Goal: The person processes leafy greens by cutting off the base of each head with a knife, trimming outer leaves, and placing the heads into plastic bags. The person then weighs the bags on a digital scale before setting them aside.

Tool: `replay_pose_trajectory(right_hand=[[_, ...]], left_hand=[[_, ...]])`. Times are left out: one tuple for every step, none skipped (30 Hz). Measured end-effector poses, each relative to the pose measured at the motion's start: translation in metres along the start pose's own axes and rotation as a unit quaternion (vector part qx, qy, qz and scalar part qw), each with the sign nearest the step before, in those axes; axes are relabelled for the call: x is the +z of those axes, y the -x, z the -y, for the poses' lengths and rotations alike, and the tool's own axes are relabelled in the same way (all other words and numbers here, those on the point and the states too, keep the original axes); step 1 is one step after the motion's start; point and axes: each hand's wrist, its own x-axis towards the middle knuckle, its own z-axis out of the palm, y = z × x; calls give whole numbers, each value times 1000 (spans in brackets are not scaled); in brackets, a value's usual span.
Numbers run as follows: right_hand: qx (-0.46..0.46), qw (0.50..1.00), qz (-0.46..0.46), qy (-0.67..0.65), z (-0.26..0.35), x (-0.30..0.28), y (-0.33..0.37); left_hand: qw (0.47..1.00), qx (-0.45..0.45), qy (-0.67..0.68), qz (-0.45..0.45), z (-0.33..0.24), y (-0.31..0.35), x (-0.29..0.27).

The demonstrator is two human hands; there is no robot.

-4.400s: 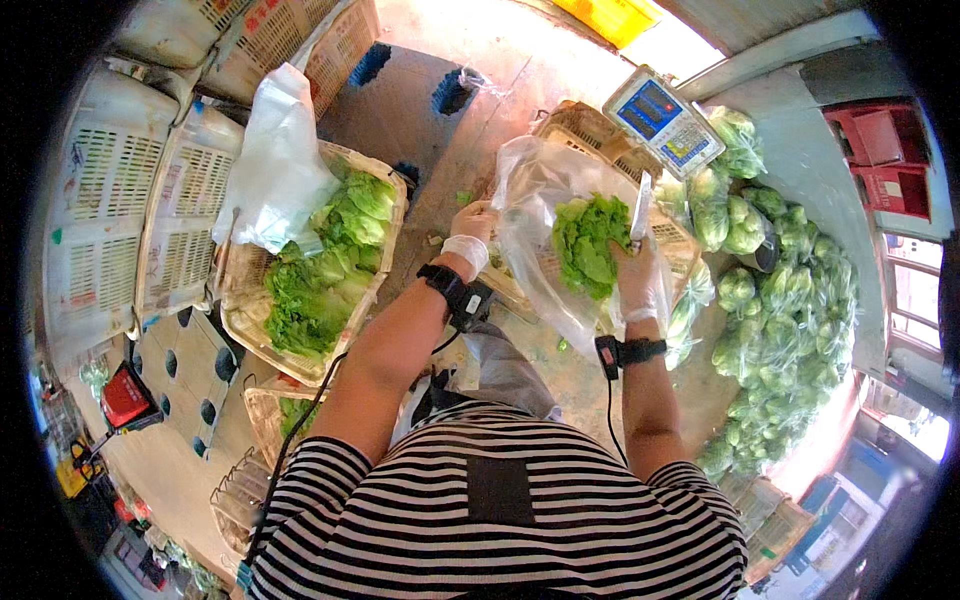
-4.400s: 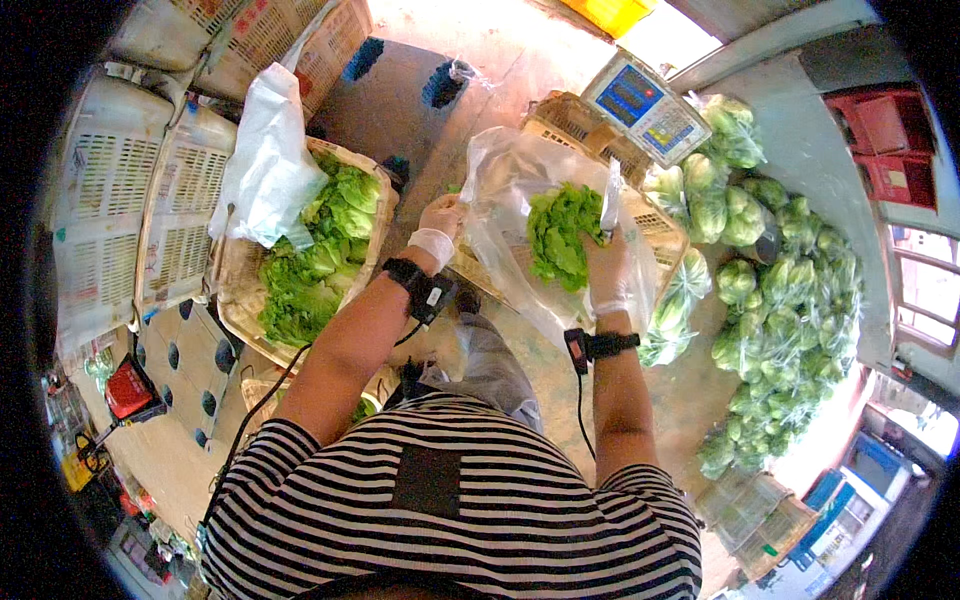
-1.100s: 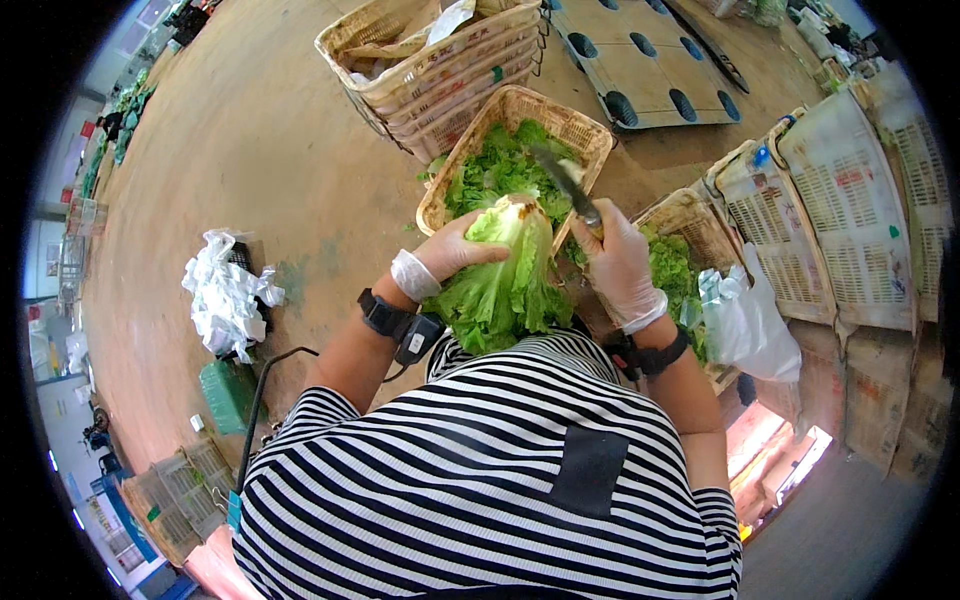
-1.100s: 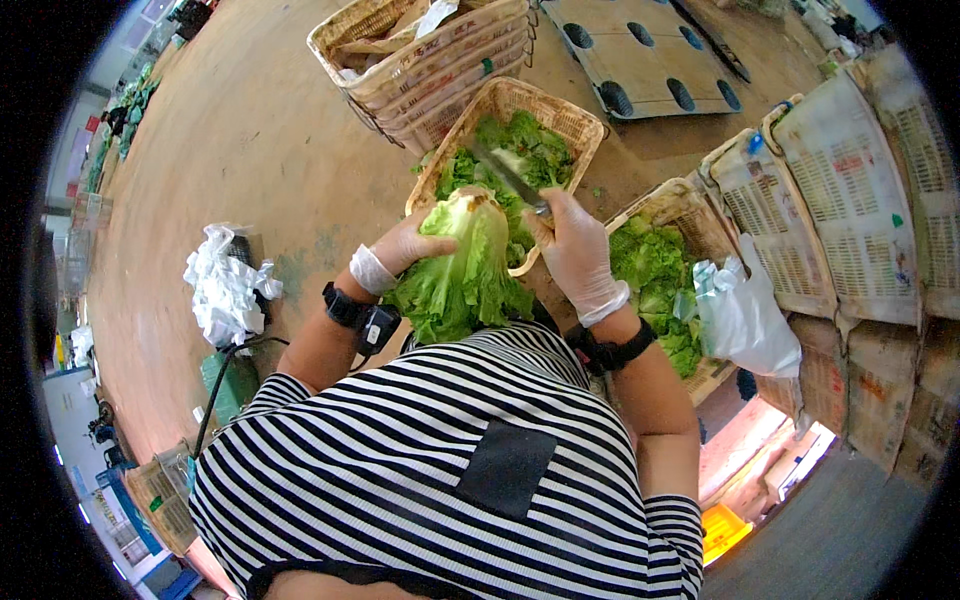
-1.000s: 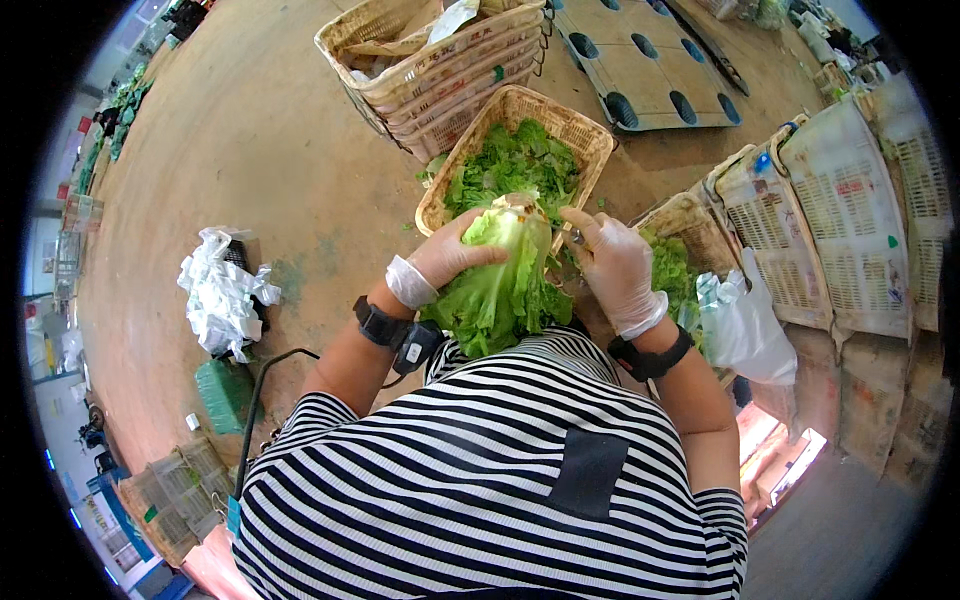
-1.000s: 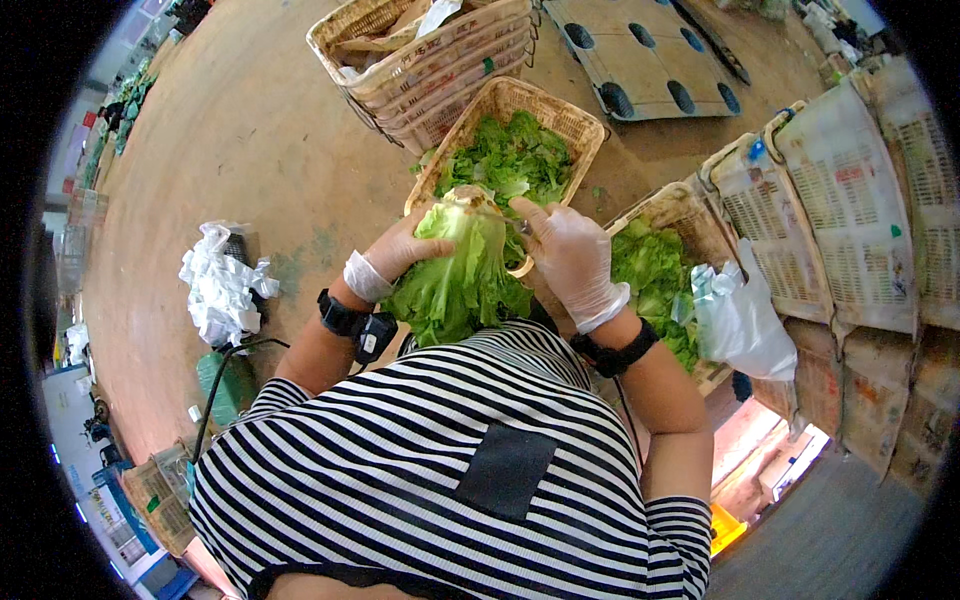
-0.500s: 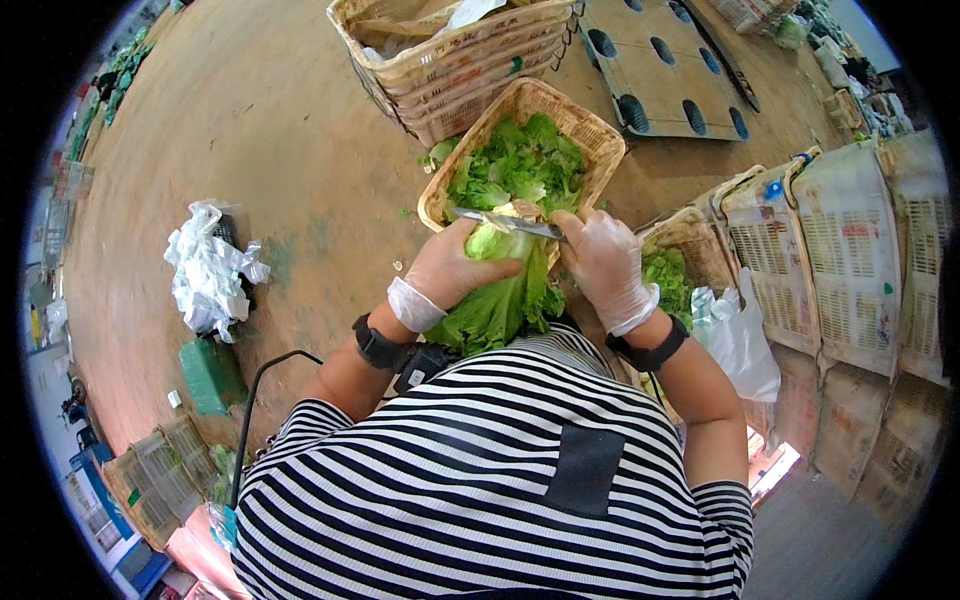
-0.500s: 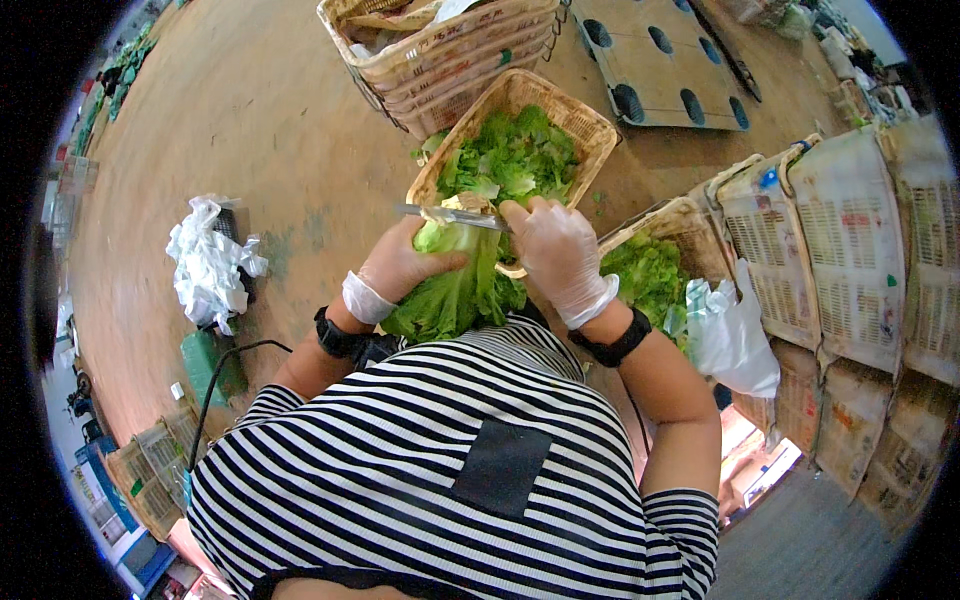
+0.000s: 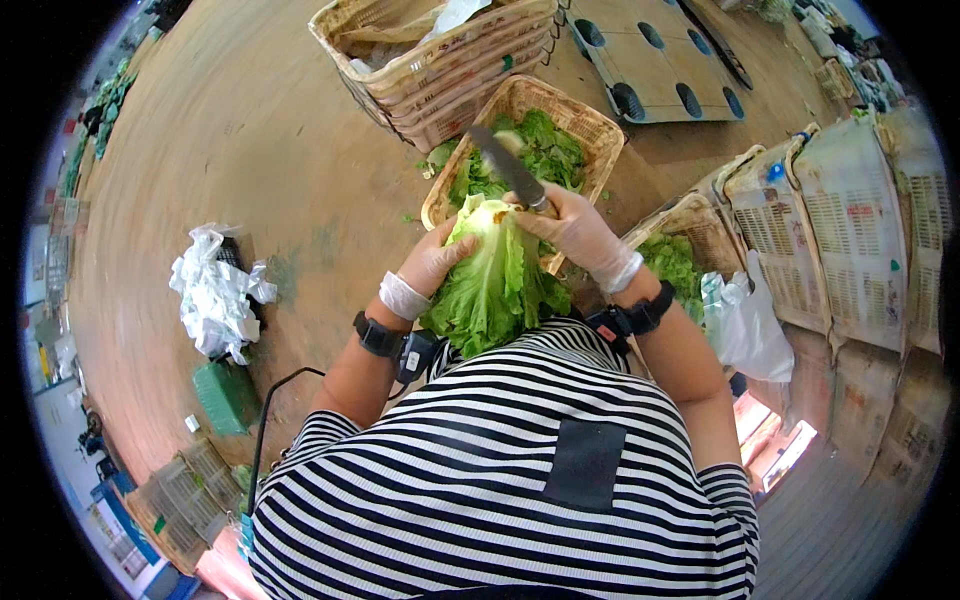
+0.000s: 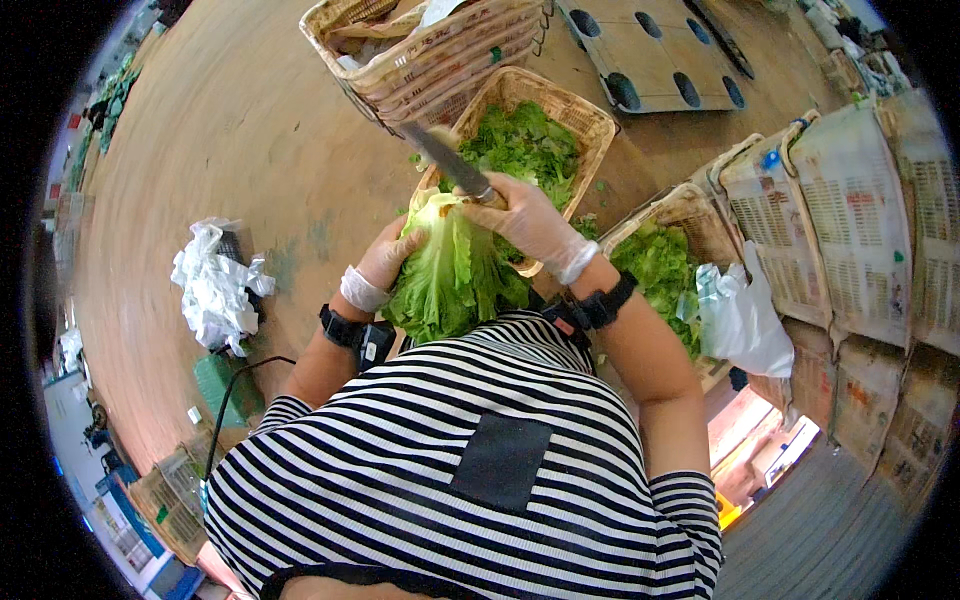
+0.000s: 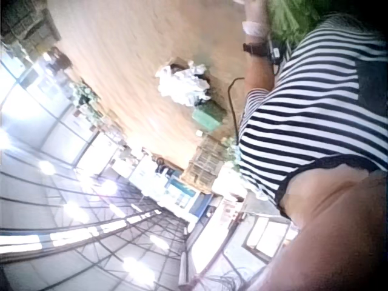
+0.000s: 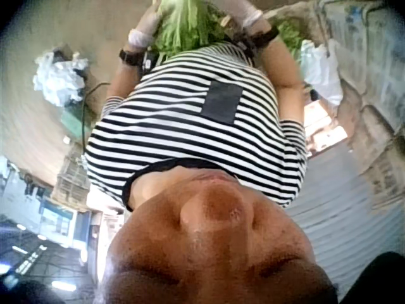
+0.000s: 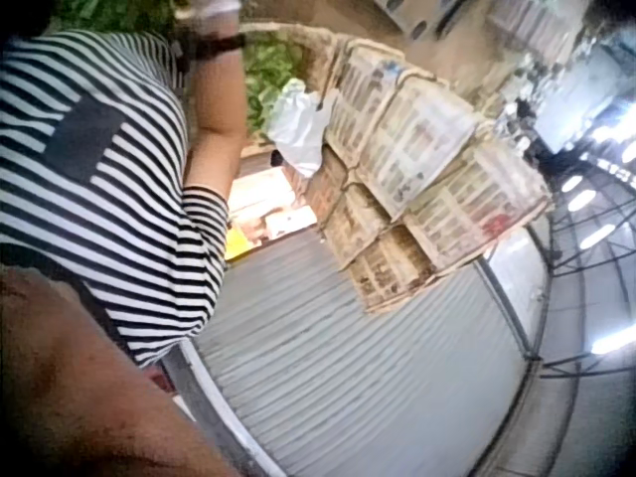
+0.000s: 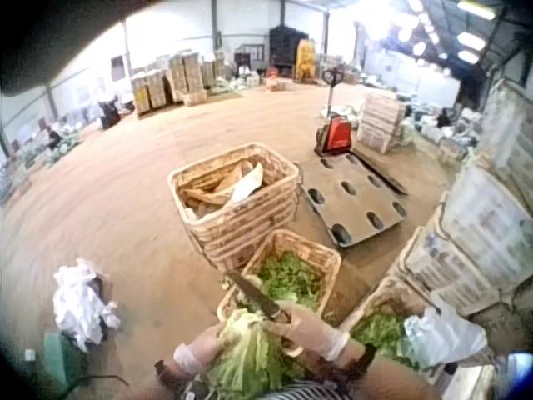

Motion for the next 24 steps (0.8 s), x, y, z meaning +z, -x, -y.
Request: replay_pose_trajectory(right_hand=[[-35,997,37,52,2,0,-7],[-27,997,63,43,7,-10,-12],[-46,990,31,128,15,-18,-15],[-53,978,-35,199,5,-33,-22],[-59,956,-100,268,-7,-44,-26],[-59,957,-99,266,-4,-40,-26],[-45,941,-131,309,-2,-36,-24],[-31,922,-163,350,0,-30,-21],[52,965,-123,224,20,-12,-16],[32,973,-90,211,21,-2,-12],[12,978,-56,198,21,6,-8],[40,956,-35,289,32,16,-4],[43,956,-35,287,32,15,-5],[37,957,-27,285,30,13,-7],[33,958,-19,283,32,12,-8],[17,956,-14,293,35,10,-9],[21,956,-13,292,37,10,-10],[24,935,-1,353,41,9,-13],[26,910,13,413,43,8,-16],[26,907,28,418,45,6,-18],[26,907,29,419,44,0,-24],[11,908,41,416,42,-10,-30],[-5,910,54,412,39,-19,-35],[4,923,27,384,44,-22,-42]], left_hand=[[999,-9,27,25,0,-2,-3],[999,-12,23,28,-1,-2,-5],[999,-14,28,41,-3,-2,-7],[998,-16,32,57,-5,-4,-6],[997,-18,30,63,-5,-7,-5],[996,-35,56,51,-3,-8,-7],[994,-52,82,40,0,-10,-10],[993,-65,99,31,3,-12,-12],[992,-66,100,27,-1,-10,-11],[997,-54,48,33,-9,-10,-6],[998,-41,-5,39,-11,-10,-3],[998,-44,-4,39,-9,-10,-5],[996,-10,-82,28,-6,-11,-7],[987,25,-159,18,-4,-12,-8],[987,21,-157,19,-6,-12,-8],[981,9,-194,14,-11,-13,-6],[973,-3,-230,10,-13,-14,-6],[984,-16,-180,5,-11,-16,-6],[984,-17,-179,3,-7,-19,-11],[983,-17,-181,9,-3,-21,-18],[983,-15,-184,17,-1,-23,-23],[985,-27,-168,24,-11,-19,-15],[985,-29,-168,25,-10,-20,-18],[996,-41,-73,27,-5,-17,-28]])
